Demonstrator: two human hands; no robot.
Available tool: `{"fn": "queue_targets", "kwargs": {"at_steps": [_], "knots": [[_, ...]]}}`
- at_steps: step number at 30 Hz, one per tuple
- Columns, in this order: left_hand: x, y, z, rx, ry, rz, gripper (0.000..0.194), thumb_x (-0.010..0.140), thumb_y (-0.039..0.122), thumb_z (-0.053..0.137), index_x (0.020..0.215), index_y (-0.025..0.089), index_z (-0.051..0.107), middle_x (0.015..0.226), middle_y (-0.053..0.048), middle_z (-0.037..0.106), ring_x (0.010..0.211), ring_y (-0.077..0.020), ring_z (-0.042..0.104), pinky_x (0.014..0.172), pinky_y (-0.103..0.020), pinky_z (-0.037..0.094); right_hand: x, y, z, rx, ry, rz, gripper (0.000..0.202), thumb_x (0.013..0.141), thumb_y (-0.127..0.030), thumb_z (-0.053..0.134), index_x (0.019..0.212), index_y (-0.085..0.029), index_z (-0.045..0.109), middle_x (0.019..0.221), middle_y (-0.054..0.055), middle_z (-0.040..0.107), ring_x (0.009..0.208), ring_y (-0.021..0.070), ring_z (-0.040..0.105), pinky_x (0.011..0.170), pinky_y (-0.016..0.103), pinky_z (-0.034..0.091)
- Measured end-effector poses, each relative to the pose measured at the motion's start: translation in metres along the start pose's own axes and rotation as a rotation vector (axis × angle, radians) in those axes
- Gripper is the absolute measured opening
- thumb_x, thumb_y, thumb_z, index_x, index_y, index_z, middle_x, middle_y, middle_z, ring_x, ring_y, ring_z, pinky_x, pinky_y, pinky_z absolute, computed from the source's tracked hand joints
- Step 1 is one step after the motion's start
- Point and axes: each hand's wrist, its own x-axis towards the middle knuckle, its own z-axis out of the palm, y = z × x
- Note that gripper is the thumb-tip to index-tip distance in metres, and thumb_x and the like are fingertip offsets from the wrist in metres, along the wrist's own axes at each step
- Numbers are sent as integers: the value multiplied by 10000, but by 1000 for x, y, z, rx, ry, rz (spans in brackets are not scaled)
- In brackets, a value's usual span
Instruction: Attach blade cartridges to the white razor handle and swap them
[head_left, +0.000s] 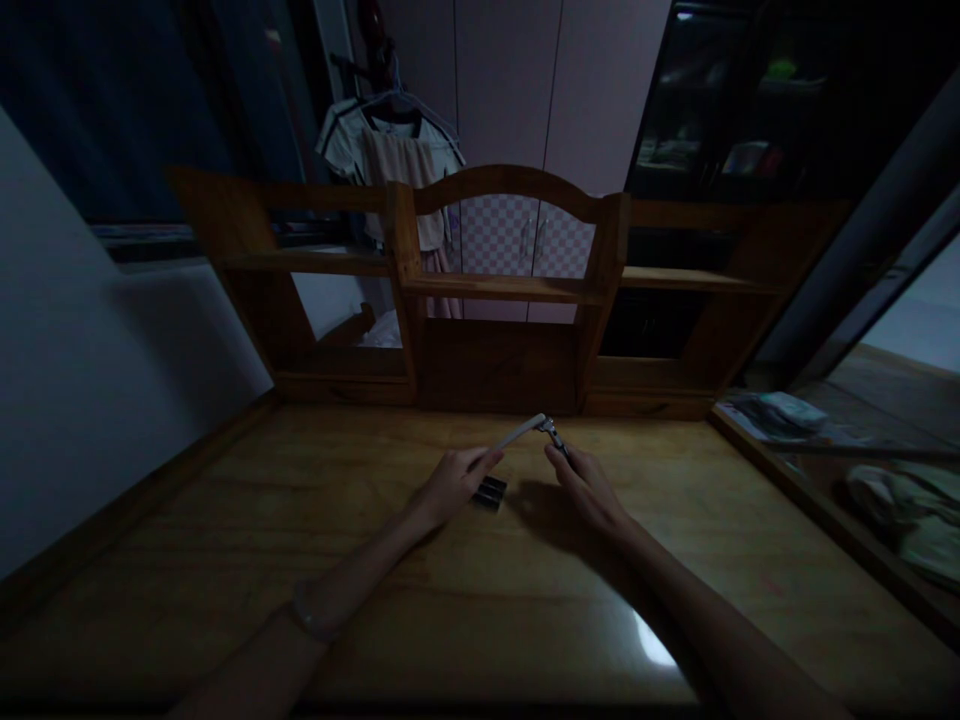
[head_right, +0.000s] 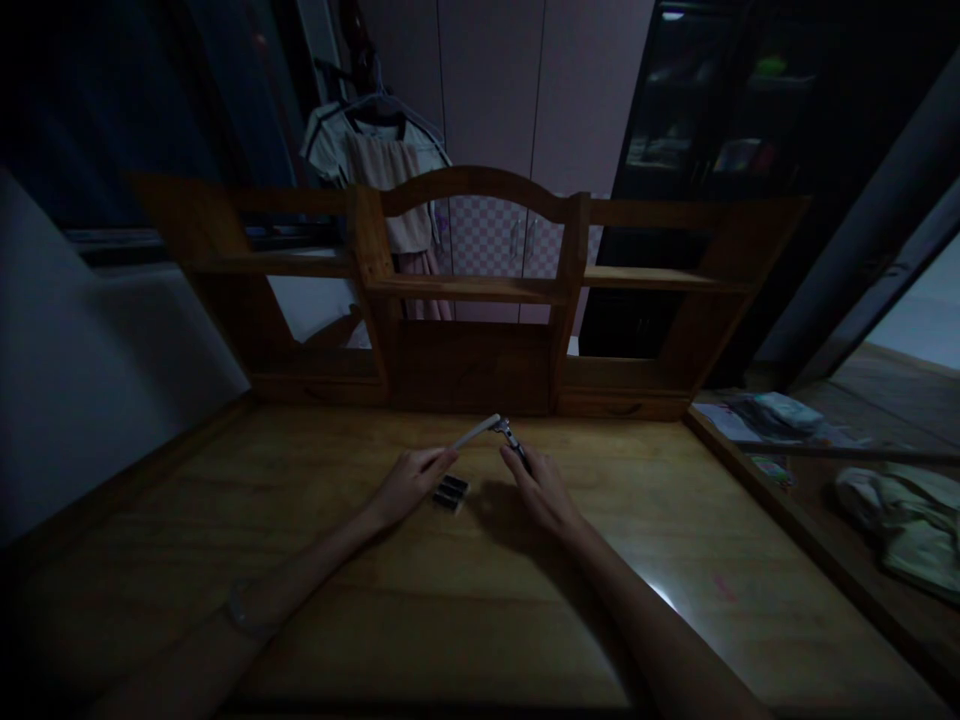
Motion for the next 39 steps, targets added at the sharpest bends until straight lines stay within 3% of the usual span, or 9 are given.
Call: {"fn": "queue_targets", "kwargs": {"at_steps": [7, 10, 13, 15, 19, 23, 30, 35, 39], "knots": [[-2, 5, 6, -40, -2, -23, 472, 900, 518, 377, 677, 137, 544, 598, 29, 438, 580, -111, 415, 539, -216, 291, -4, -1, 0, 92, 18, 7, 377, 888, -507, 455, 709, -181, 514, 639, -7, 473, 601, 133, 434, 524, 234, 316], [-3, 6, 4, -40, 8, -35, 466, 898, 522, 381, 670, 142, 527, 596, 31, 416, 580, -110, 402, 535, -216, 282, -2, -3, 2, 365, -5, 100, 416, 862, -546, 473, 648, -193, 422, 569, -36, 376, 498, 98, 338, 440, 215, 255], [-6, 7, 0, -29, 48, -52, 464, 893, 527, 386, 672, 143, 523, 596, 29, 407, 577, -111, 395, 527, -219, 271, 3, -4, 3, 731, -82, 250, 461, 844, -607, 439, 632, -219, 308, 503, -84, 213, 404, 77, 146, 360, 206, 128], [-7, 8, -3, -19, 75, -47, 462, 896, 524, 381, 704, 138, 546, 605, 25, 426, 579, -113, 399, 531, -222, 275, 5, -4, 2, 831, -136, 317, 469, 826, -615, 461, 634, -224, 286, 495, -96, 175, 396, 71, 94, 348, 199, 75], [-10, 12, -4, 22, 72, -16, 442, 905, 501, 383, 714, 141, 556, 599, 31, 433, 561, -104, 399, 524, -219, 269, 6, -5, 1, 732, -190, 386, 490, 796, -600, 531, 615, -218, 284, 497, -94, 192, 394, 60, 134, 346, 190, 65], [-9, 12, -1, 67, 62, 3, 432, 903, 488, 399, 709, 143, 571, 591, 32, 449, 552, -100, 408, 522, -217, 272, 1, -10, 1, 629, -202, 339, 465, 814, -582, 528, 630, -204, 329, 523, -80, 242, 420, 57, 179, 360, 184, 91], [-8, 9, -4, 101, 161, -62, 467, 907, 504, 374, 771, 129, 615, 603, 23, 471, 555, -103, 402, 522, -224, 274, 0, -15, -3, 714, -254, 332, 472, 834, -576, 499, 629, -214, 276, 528, -87, 190, 415, 57, 147, 369, 194, 67], [-10, 10, 0, 108, 84, -30, 444, 898, 489, 405, 713, 134, 597, 585, 26, 467, 550, -100, 406, 521, -218, 266, 1, -13, -2, 706, -265, 367, 479, 817, -588, 517, 632, -216, 278, 519, -90, 195, 406, 56, 157, 365, 189, 65], [-6, 1, -3, 120, 161, -102, 480, 894, 516, 388, 746, 127, 626, 599, 15, 491, 561, -111, 413, 533, -224, 278, 1, -13, -2, 701, -249, 356, 477, 809, -584, 525, 625, -215, 285, 526, -85, 218, 413, 58, 153, 366, 191, 73]]}}
